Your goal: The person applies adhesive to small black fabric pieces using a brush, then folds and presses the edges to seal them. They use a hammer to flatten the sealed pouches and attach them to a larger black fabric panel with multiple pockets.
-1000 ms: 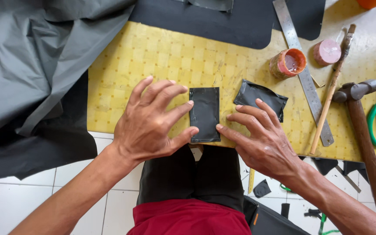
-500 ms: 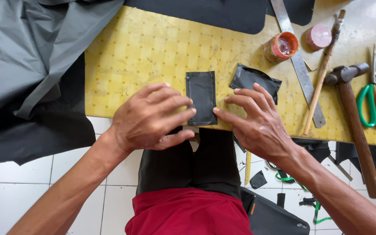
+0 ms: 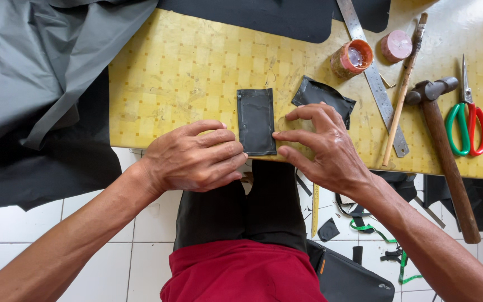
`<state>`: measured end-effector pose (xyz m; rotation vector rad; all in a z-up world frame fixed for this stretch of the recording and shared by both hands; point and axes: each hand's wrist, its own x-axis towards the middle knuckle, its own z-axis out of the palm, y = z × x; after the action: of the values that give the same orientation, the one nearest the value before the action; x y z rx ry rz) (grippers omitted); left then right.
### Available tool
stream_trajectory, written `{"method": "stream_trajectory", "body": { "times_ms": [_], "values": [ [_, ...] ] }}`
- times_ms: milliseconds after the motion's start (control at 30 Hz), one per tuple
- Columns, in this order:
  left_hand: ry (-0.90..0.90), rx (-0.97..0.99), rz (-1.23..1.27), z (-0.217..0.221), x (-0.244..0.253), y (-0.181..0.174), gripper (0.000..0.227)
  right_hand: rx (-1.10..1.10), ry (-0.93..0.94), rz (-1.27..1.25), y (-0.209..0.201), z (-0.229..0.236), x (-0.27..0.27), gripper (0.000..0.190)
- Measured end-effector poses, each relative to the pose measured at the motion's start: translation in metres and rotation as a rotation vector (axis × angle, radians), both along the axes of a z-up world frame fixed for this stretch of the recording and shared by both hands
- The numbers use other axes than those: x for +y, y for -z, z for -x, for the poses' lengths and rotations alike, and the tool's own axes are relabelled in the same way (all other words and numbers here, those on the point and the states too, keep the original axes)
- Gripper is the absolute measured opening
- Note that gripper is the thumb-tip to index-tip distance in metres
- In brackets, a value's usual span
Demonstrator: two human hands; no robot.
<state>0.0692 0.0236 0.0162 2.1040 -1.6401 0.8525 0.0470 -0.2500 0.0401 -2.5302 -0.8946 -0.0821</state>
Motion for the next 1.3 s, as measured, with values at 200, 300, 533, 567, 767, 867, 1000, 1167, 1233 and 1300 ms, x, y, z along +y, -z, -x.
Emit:
{"method": "stream_trajectory", "body": {
  "times_ms": [200,300,533,567,767,867,1000,1167,1233,1300],
  "values": [
    [0.013,0.012,0.019,-0.003,-0.001,-0.002,0.016,-0.125,0.045,0.03,0.001,-0.001,0.006,0.014],
    [0.057,0.08,0.017,-0.001,-0.002,-0.002,0.018,-0.158,0.061,0.046,0.003,0.0,0.004,0.013],
    [-0.003,0.17,-0.029,0.021,-0.028,0.002,0.032,-0.278,0.35,-0.037,-0.013,0.003,-0.092,0.025],
    [-0.096,0.177,-0.04,0.028,-0.037,0.004,0.035,-0.381,0.479,0.038,-0.013,0.003,-0.119,0.024],
    [-0.368,0.205,0.051,0.053,-0.078,0.003,0.037,0.083,0.924,0.441,-0.009,0.005,-0.199,0.05],
    [-0.354,0.252,0.125,0.055,-0.079,-0.001,0.029,0.004,0.78,0.54,0.003,0.005,-0.209,0.041],
    [-0.391,0.214,0.161,0.055,-0.072,-0.009,0.023,0.171,0.836,0.394,-0.02,0.004,-0.182,0.044],
    [-0.423,0.185,0.109,0.05,-0.067,0.0,0.034,-0.006,0.897,0.24,-0.028,0.011,-0.213,0.036],
    [-0.43,0.191,0.107,0.049,-0.066,0.004,0.035,-0.033,0.944,0.087,-0.056,0.021,-0.186,0.029],
    [-0.419,0.193,0.098,0.048,-0.064,0.008,0.033,0.127,0.9,-0.181,-0.081,0.035,-0.151,0.019]
  ]
}}
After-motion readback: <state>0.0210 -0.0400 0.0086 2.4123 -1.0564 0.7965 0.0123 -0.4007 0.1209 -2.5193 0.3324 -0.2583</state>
